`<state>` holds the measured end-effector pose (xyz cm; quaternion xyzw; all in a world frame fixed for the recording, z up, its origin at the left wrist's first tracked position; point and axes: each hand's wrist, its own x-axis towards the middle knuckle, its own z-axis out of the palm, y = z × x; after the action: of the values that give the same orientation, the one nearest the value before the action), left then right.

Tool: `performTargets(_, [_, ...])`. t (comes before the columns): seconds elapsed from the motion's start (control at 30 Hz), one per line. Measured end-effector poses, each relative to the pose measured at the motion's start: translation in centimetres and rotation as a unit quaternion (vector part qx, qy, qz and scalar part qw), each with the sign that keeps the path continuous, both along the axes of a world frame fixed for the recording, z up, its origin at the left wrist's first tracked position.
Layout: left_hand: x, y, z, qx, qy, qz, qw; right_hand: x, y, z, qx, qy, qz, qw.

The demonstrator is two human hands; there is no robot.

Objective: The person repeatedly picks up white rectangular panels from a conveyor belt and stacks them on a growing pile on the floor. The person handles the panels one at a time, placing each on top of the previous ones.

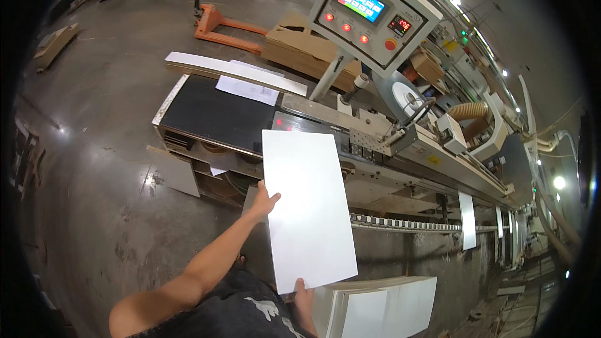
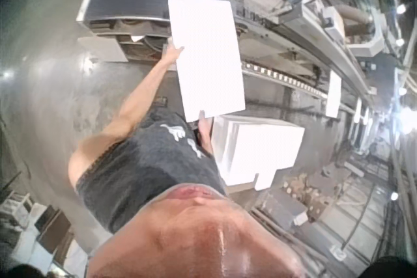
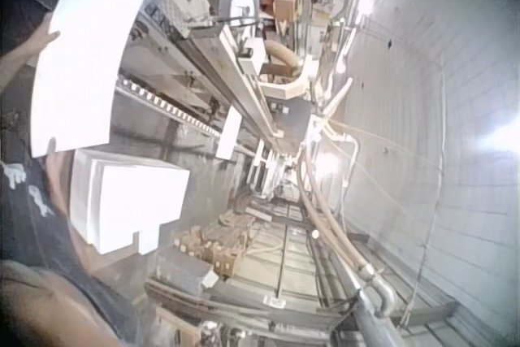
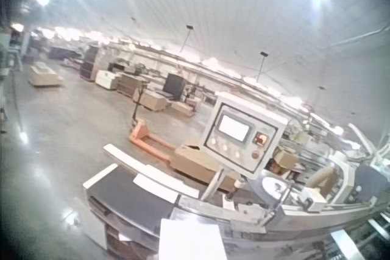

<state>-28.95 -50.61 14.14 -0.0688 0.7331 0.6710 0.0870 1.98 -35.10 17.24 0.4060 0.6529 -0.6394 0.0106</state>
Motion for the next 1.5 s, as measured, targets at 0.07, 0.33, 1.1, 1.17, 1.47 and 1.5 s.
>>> performTargets(0.07, [-1.1, 2.5, 0.8, 0.044, -0.024, 0.029, 0.998, -2.0, -0.6, 1.4, -0.096, 0.012, 0.024, 0.995])
performTargets(0.33, [-5.7, 6.0, 1.8, 0.038, -0.075, 0.064, 0.994, -7.9, -2.0, 1.2, -0.129, 0.009, -0.06, 0.99])
performTargets(1.1, [-7.2, 23.9, 1.8, 0.056, -0.103, 0.043, 0.992, -8.8, 13.0, 3.7, -0.008, 0.097, -0.099, 0.99])
performTargets(1.17, [-7.1, 26.0, 2.2, 0.033, -0.113, 0.02, 0.993, -8.4, 14.7, 3.3, -0.045, 0.104, -0.116, 0.987])
performTargets(1.47, [-7.4, 35.3, 1.7, 0.075, -0.127, 0.003, 0.989, -8.1, 23.2, 0.3, 0.02, -0.021, -0.141, 0.99])
performTargets(1.5, [-7.5, 36.2, 1.8, 0.044, -0.122, 0.008, 0.992, -8.3, 24.0, 0.8, 0.041, -0.032, -0.152, 0.987])
